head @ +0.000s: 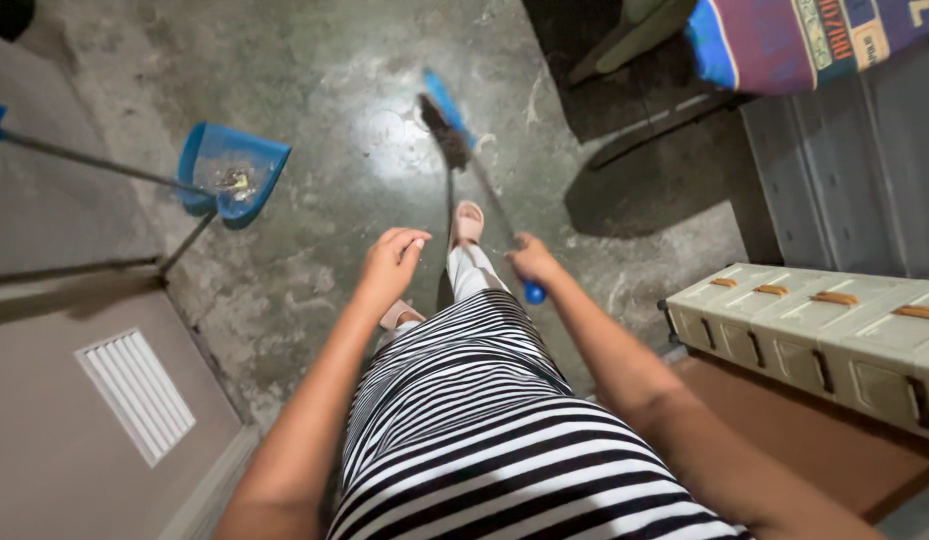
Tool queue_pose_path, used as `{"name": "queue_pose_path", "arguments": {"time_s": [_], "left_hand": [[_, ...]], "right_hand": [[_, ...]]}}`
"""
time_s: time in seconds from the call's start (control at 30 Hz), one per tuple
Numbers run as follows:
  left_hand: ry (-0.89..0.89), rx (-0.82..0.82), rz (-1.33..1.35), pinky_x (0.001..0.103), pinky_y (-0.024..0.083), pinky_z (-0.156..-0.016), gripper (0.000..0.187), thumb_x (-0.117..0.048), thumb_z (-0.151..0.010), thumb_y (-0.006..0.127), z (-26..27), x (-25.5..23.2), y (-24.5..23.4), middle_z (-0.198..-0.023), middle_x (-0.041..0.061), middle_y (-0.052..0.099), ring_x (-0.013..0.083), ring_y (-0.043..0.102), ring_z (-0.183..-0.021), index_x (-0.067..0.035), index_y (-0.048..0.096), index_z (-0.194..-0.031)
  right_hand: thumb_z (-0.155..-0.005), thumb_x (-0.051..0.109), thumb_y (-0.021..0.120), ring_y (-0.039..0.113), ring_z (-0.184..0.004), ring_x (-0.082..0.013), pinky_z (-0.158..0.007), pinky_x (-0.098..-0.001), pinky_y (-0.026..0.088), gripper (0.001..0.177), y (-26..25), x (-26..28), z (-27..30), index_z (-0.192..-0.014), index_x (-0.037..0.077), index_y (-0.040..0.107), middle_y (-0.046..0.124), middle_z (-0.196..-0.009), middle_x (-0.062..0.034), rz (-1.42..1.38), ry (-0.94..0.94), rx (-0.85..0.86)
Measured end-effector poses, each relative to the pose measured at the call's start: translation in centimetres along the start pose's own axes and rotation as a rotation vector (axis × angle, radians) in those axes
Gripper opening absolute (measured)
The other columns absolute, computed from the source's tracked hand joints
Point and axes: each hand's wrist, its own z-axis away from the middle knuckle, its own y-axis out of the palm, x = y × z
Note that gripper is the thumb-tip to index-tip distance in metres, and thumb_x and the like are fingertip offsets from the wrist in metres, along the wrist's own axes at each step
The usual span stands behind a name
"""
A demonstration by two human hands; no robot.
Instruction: The person sweeps debris from a concrete floor into a dustpan using a small hand broom, then picks up a dark rug and shakes it out.
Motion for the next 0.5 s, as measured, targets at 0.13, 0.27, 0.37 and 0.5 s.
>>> {"name": "queue_pose_path", "arguments": {"time_s": [0.13,0.27,0.37,0.5], "left_hand": [[0.0,-0.021,-0.036,0.037,0.055,-0.086,0.017,-0.016,-0.099,0.063,-1.8,0.8,1.5,-0.107,0.012,0.073,0.0295,0.07,-0.1,-0.01,0.076,-0.108],[-0.119,-0.048,-0.042,0.036,0.055,-0.084,0.018,-0.017,-0.099,0.062,-4.2,1.0,2.7,-0.109,0.012,0.073,0.0285,0.07,-0.098,-0.01,0.075,-0.109],[-0.151,-0.038,-0.085,0.036,0.054,-0.084,0.018,-0.016,-0.099,0.062,-7.2,0.1,4.1,-0.107,0.011,0.073,0.0287,0.07,-0.097,-0.011,0.076,-0.109],[-0.257,-0.006,-0.074,0.036,0.054,-0.081,0.02,-0.016,-0.098,0.061,-11.1,-1.6,5.6,-0.107,0.012,0.072,0.0287,0.07,-0.093,-0.011,0.075,-0.111]], "right_hand": [[-0.085,0.009,0.069,0.065,-0.06,-0.0245,-0.052,-0.0395,0.053,0.048,-7.3,1.0,-7.3,-0.131,-0.003,0.059,0.07,-0.081,-0.0173,0.151,0.025,-0.06],[-0.086,0.005,0.067,0.066,-0.063,-0.0234,-0.052,-0.0376,0.053,0.033,-14.2,3.0,-14.5,-0.117,-0.007,0.064,0.068,-0.079,-0.0142,0.099,0.05,-0.091],[-0.084,0.021,0.069,0.067,-0.066,-0.0274,-0.056,-0.0423,0.054,0.031,-16.2,2.6,-19.7,-0.105,-0.002,0.068,0.07,-0.079,-0.0137,0.13,0.052,-0.065],[-0.079,0.053,0.073,0.069,-0.074,-0.0353,-0.064,-0.0518,0.055,0.045,-14.0,4.5,-22.6,-0.08,0.009,0.077,0.074,-0.081,-0.0126,1.45,-0.854,0.492]]}}
